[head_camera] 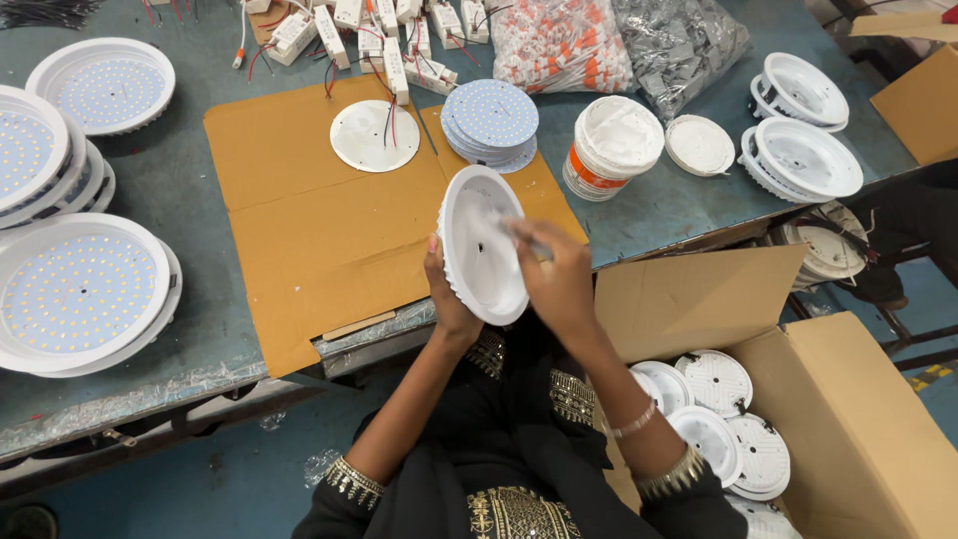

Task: The person applies thermal paste or adhesive to the backs of LED light components, rubs and cleans the surfaces with a piece of protective paper or film, and stacks them in cardboard boxes on an assembly line workspace.

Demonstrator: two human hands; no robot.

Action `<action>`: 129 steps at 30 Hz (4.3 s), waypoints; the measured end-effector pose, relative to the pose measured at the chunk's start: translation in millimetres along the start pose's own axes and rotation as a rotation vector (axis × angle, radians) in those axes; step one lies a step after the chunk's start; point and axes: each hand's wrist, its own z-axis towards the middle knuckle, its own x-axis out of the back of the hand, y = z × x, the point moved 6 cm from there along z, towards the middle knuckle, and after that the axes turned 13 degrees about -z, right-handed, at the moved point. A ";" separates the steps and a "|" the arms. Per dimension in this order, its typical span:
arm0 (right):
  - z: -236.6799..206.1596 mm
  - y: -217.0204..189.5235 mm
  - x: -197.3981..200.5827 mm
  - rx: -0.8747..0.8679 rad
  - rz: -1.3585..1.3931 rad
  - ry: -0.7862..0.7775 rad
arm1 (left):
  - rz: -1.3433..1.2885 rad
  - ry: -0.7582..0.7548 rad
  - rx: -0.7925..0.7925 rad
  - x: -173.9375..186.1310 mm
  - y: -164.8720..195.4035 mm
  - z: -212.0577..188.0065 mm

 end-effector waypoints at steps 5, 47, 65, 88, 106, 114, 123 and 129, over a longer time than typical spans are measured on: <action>8.0 0.0 -14.2 0.098 -0.080 0.083 | -0.020 0.013 0.016 -4.6 -7.3 -9.5; -28.6 0.9 -5.1 0.046 -0.219 -0.128 | -0.106 -0.016 0.086 2.9 3.4 11.5; -5.5 -54.0 -15.6 0.461 -0.097 -0.360 | -0.141 0.034 0.212 21.0 8.2 17.9; -9.2 2.6 -29.9 0.230 -0.353 -0.052 | -0.152 0.059 0.155 -7.0 19.6 33.4; 25.1 179.2 -102.4 -0.380 1.223 0.280 | 1.493 0.448 0.095 61.2 182.3 121.9; 25.5 179.0 -100.8 -0.401 1.230 0.233 | 1.553 0.516 -0.072 23.9 252.7 196.9; 27.6 178.5 -102.8 -0.396 1.210 0.220 | 1.698 0.751 0.243 -23.5 247.5 199.6; 28.5 178.8 -104.4 -0.403 1.202 0.215 | 1.659 0.688 0.410 -17.4 243.9 207.9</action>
